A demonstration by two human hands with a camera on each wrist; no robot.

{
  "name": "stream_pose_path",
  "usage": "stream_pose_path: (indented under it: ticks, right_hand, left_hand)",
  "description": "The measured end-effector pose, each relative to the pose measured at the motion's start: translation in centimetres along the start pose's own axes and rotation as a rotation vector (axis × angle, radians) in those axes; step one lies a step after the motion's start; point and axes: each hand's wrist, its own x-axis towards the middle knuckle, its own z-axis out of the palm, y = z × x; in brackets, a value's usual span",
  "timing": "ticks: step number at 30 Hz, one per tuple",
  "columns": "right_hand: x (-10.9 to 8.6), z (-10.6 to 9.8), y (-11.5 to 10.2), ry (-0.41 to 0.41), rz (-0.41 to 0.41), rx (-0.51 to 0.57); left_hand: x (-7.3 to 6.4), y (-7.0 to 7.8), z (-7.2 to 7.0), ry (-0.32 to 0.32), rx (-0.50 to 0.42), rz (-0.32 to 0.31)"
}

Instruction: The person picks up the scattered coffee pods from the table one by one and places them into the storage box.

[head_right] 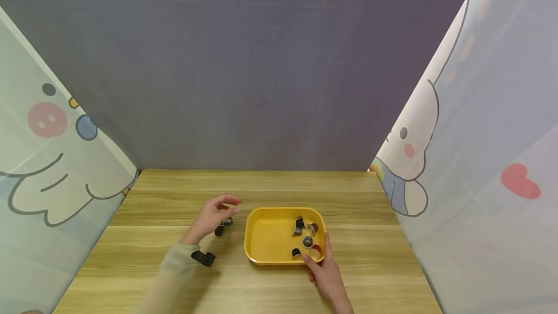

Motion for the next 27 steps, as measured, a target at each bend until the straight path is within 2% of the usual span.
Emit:
stream_pose_path:
  ticks: [3, 9, 16, 19, 25, 27]
  right_hand:
    - [0.1, 0.0, 0.0, -0.002, 0.000, -0.002]
    - [0.0, 0.1, -0.1, -0.002, -0.002, -0.001]
    - [-0.1, 0.0, -0.3, 0.000, -0.003, -0.002]
    - [-0.1, 0.0, -0.3, -0.001, -0.002, -0.004]
    - [0.0, 0.0, -0.1, -0.001, 0.000, 0.000]
    - [0.0, 0.0, 0.0, -0.002, 0.000, -0.002]
  left_hand:
    - [-0.6, -0.2, -0.8, 0.036, -0.015, -0.022]
    - [-2.1, 1.6, -2.5, 0.081, -0.004, -0.073]
    - [-2.2, -3.4, -2.8, 0.141, -0.009, -0.131]
    - [-2.4, -4.5, -2.7, 0.150, -0.001, -0.145]
    - [-3.1, -5.8, -2.2, 0.138, -0.044, -0.122]
    - [-3.4, -6.1, -2.0, 0.131, -0.043, -0.142]
